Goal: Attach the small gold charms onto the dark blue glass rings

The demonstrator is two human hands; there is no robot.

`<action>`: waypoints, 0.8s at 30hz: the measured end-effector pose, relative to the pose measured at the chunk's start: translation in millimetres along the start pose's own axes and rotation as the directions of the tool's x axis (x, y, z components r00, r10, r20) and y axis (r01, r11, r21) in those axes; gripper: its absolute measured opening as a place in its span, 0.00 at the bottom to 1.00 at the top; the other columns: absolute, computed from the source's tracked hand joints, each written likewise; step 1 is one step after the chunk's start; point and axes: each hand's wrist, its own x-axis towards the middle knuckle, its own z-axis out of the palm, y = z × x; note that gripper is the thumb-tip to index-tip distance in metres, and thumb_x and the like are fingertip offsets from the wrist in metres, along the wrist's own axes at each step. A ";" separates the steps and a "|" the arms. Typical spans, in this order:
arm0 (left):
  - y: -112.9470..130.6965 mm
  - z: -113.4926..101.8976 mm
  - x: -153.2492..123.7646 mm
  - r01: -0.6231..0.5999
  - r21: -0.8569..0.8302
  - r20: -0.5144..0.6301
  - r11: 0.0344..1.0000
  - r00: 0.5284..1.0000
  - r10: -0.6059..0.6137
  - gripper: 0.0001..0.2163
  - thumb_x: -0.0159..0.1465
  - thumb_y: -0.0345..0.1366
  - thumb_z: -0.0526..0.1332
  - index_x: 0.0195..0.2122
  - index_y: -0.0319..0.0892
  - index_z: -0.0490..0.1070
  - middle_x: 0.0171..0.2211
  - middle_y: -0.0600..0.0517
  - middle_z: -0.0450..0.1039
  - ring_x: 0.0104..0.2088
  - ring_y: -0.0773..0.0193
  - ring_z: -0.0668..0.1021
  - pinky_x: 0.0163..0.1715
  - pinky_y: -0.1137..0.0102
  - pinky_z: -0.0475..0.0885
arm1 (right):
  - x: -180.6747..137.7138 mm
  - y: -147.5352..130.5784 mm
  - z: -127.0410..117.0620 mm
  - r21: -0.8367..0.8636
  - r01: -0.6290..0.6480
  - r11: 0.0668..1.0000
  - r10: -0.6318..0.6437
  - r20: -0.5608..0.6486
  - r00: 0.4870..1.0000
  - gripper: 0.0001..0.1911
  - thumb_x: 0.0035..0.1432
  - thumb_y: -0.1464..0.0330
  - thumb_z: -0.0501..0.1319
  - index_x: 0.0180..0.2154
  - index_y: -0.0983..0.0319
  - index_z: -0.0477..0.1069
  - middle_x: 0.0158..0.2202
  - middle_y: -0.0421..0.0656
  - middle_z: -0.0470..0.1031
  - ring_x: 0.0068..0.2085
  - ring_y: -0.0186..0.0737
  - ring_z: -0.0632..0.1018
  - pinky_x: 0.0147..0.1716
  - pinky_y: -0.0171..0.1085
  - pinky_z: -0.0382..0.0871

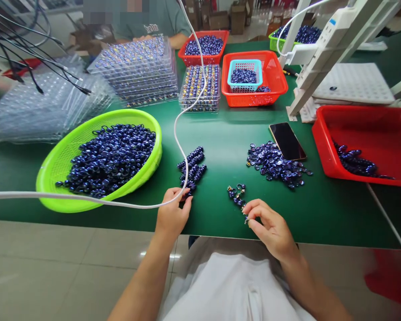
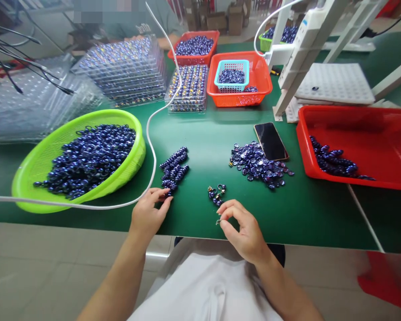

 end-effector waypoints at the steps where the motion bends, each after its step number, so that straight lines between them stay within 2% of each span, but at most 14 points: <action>1: 3.5 1.3 1.0 -0.004 -0.017 0.005 1.000 1.000 0.004 0.08 0.64 0.33 0.59 0.42 0.43 0.76 0.38 0.49 0.74 0.32 0.63 0.80 0.36 0.67 0.77 | 0.0 -0.2 0.3 -0.007 0.000 1.000 0.000 -0.002 1.000 0.06 0.62 0.70 0.58 0.31 0.58 0.69 0.42 0.45 0.73 0.45 0.44 0.74 0.48 0.43 0.68; 9: 10.6 2.3 7.3 -0.051 -0.084 0.077 0.995 0.995 0.058 0.10 0.64 0.31 0.59 0.43 0.43 0.78 0.40 0.48 0.79 0.33 0.61 0.81 0.39 0.66 0.77 | -3.2 -0.1 -5.0 -0.036 -0.030 0.999 0.029 -0.032 0.999 0.06 0.62 0.70 0.58 0.31 0.58 0.69 0.41 0.45 0.74 0.44 0.43 0.75 0.47 0.43 0.69; 13: 17.1 2.1 6.5 -0.069 -0.110 0.054 0.992 0.996 0.075 0.10 0.64 0.32 0.59 0.41 0.44 0.80 0.41 0.48 0.80 0.40 0.58 0.81 0.45 0.64 0.77 | -3.2 -0.1 -6.3 -0.038 -0.019 0.999 0.017 -0.031 0.999 0.06 0.62 0.70 0.59 0.31 0.59 0.69 0.39 0.45 0.75 0.42 0.43 0.76 0.45 0.42 0.71; 16: 26.1 0.6 5.5 -0.029 -0.176 0.008 0.984 1.000 0.031 0.09 0.63 0.32 0.61 0.39 0.44 0.81 0.40 0.48 0.81 0.40 0.58 0.82 0.46 0.64 0.77 | -3.4 -1.1 -7.5 -0.071 -0.001 0.997 -0.002 -0.039 0.999 0.06 0.62 0.71 0.58 0.31 0.59 0.69 0.39 0.45 0.75 0.42 0.42 0.77 0.45 0.41 0.71; 18: 35.5 0.1 5.2 0.032 -0.290 0.001 0.956 0.999 -0.033 0.08 0.62 0.33 0.63 0.39 0.45 0.81 0.40 0.49 0.81 0.39 0.59 0.82 0.45 0.65 0.77 | -3.4 -3.1 -7.3 -0.120 0.024 0.992 -0.031 -0.060 0.998 0.06 0.61 0.72 0.58 0.32 0.58 0.69 0.41 0.45 0.76 0.44 0.43 0.77 0.46 0.43 0.71; 20: 48.0 1.8 5.2 0.145 -0.462 0.058 0.875 0.989 -0.133 0.07 0.60 0.34 0.66 0.39 0.44 0.81 0.40 0.49 0.81 0.37 0.60 0.82 0.42 0.66 0.78 | -2.9 -6.5 -4.9 -0.164 0.067 0.984 -0.082 -0.084 0.993 0.06 0.61 0.74 0.59 0.33 0.57 0.70 0.42 0.44 0.77 0.45 0.44 0.77 0.48 0.44 0.70; 21: 55.3 4.0 5.3 0.225 -0.550 0.121 0.804 0.974 -0.190 0.07 0.59 0.35 0.67 0.38 0.44 0.81 0.39 0.49 0.81 0.36 0.60 0.82 0.41 0.67 0.79 | -2.5 -8.6 -2.7 -0.175 0.097 0.980 -0.114 -0.090 0.989 0.06 0.60 0.74 0.59 0.34 0.57 0.70 0.43 0.44 0.77 0.46 0.44 0.77 0.49 0.45 0.70; 24: 78.3 15.3 5.0 0.472 -0.724 0.378 0.503 0.881 -0.284 0.08 0.55 0.35 0.71 0.37 0.41 0.82 0.36 0.49 0.82 0.33 0.61 0.82 0.38 0.68 0.79 | -0.4 -15.0 7.1 -0.173 0.206 0.963 -0.220 -0.069 0.973 0.09 0.59 0.77 0.59 0.37 0.56 0.71 0.45 0.44 0.78 0.48 0.44 0.77 0.49 0.46 0.71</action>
